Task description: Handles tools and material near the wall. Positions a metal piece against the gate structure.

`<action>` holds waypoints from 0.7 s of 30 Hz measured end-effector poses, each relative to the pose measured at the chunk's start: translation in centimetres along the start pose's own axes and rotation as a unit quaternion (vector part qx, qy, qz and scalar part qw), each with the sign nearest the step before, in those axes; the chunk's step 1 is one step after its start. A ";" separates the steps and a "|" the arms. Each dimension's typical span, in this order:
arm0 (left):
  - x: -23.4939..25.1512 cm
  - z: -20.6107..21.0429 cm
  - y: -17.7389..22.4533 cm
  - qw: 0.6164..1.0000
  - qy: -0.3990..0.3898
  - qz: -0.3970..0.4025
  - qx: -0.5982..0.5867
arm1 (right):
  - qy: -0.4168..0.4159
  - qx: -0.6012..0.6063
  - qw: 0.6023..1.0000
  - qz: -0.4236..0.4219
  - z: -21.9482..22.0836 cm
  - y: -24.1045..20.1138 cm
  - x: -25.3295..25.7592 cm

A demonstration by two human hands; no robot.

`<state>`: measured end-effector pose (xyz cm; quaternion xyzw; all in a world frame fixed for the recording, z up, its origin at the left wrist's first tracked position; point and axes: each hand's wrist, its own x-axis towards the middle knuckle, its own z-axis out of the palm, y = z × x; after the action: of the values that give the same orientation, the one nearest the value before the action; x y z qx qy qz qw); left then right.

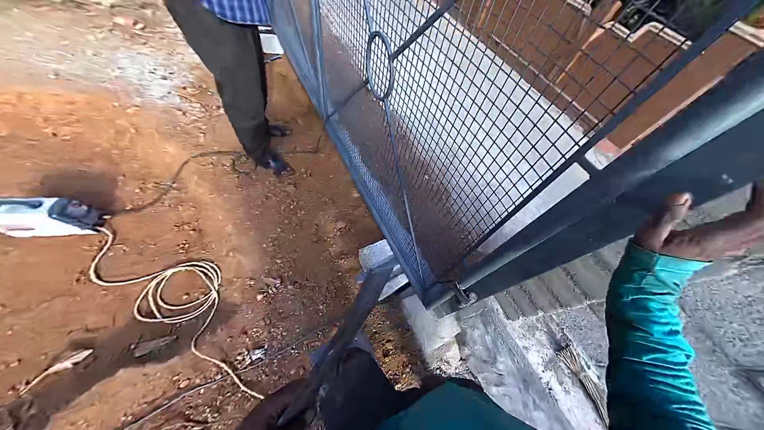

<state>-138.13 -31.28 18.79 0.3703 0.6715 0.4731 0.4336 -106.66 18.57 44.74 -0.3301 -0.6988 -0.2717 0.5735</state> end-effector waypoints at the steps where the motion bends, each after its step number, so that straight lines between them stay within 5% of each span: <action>1: 0.9 -2.3 0.7 1.000 -0.016 -0.011 -0.012 | -0.024 -0.082 0.996 0.035 0.0 -0.6 0.4; 4: 3.7 -8.0 3.7 0.996 -0.075 -0.049 0.006 | -0.086 -0.146 0.981 0.093 0.5 -0.5 1.1; 8: 7.3 -12.0 12.5 0.983 -0.152 -0.064 0.075 | -0.160 0.003 0.976 0.145 0.1 -2.5 1.7; 13: 12.7 -13.5 18.1 0.946 -0.254 -0.068 0.191 | -0.205 0.211 0.895 0.335 -3.9 -5.4 5.0; 21: 15.9 -12.4 21.9 0.902 -0.329 0.044 0.274 | -0.247 0.251 0.886 0.300 -5.6 -6.1 7.8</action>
<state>-153.38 -14.66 38.28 0.6384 0.5768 0.1398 0.4900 -108.92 11.62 53.48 -0.4257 -0.7303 0.1884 0.4999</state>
